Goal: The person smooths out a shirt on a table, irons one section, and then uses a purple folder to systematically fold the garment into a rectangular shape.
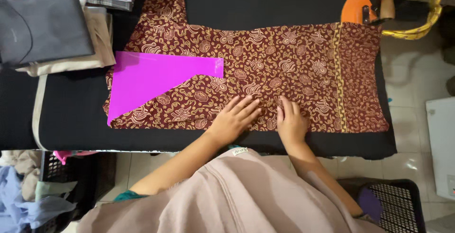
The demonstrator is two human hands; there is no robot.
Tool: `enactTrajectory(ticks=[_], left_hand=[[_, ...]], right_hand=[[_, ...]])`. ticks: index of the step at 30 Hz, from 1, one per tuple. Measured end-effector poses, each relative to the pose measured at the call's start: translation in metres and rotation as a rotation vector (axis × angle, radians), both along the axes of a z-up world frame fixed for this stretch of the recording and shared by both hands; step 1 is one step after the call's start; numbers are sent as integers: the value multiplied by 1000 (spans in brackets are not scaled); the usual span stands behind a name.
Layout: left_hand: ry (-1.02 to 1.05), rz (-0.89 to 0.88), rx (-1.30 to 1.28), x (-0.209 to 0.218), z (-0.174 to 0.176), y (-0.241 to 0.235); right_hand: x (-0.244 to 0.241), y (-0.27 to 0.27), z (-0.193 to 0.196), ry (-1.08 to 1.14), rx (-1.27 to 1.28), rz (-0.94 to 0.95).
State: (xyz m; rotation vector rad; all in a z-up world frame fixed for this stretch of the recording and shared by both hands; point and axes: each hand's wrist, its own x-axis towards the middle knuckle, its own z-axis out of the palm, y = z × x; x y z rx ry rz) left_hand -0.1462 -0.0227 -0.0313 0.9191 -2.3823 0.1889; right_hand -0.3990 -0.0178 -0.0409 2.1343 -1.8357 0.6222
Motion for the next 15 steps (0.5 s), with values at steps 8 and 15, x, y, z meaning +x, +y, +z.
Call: enactTrajectory(ticks=[8,15], left_hand=[[4,75,84,-7,-28,-1],[-119,62,435,-10,-41,-12]], right_hand=[[-4,-2,28,5,113,665],[-35,-29,21,3,256,757]])
